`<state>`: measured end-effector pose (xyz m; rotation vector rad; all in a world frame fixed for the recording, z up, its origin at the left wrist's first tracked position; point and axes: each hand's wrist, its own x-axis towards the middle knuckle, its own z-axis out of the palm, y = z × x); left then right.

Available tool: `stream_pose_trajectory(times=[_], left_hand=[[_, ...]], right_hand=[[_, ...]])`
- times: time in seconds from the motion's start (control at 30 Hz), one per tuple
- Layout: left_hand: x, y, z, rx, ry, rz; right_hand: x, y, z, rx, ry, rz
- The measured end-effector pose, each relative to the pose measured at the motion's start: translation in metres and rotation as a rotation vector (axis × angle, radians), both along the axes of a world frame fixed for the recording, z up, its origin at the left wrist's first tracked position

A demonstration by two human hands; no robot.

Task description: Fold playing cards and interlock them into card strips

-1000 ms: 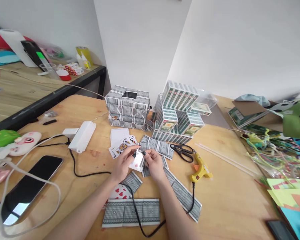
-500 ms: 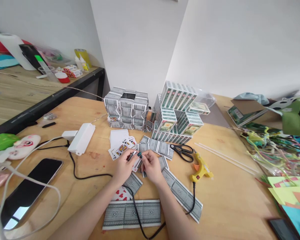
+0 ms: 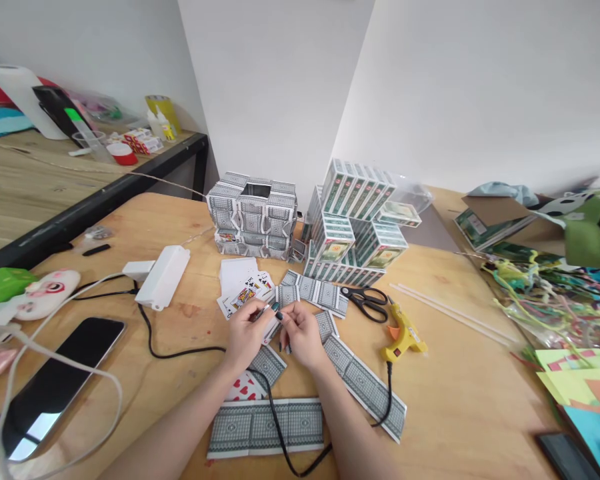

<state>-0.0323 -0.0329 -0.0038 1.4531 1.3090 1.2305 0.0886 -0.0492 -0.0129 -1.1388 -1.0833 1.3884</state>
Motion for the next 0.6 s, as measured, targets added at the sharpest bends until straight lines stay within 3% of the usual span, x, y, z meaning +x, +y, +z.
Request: stream_pose_trajectory(times=[0.4,0.6], left_hand=[[0.0015,-0.0014,0.0007,0.074,0.075,-0.003],[0.0003,0.0004,0.0030,0.146,0.209,-0.050]], right_hand=[[0.0034,0.0015,0.0041,-0.076,0.128,0.035],[0.0048,0.0011,0.0065,-0.113,0.079,0.082]])
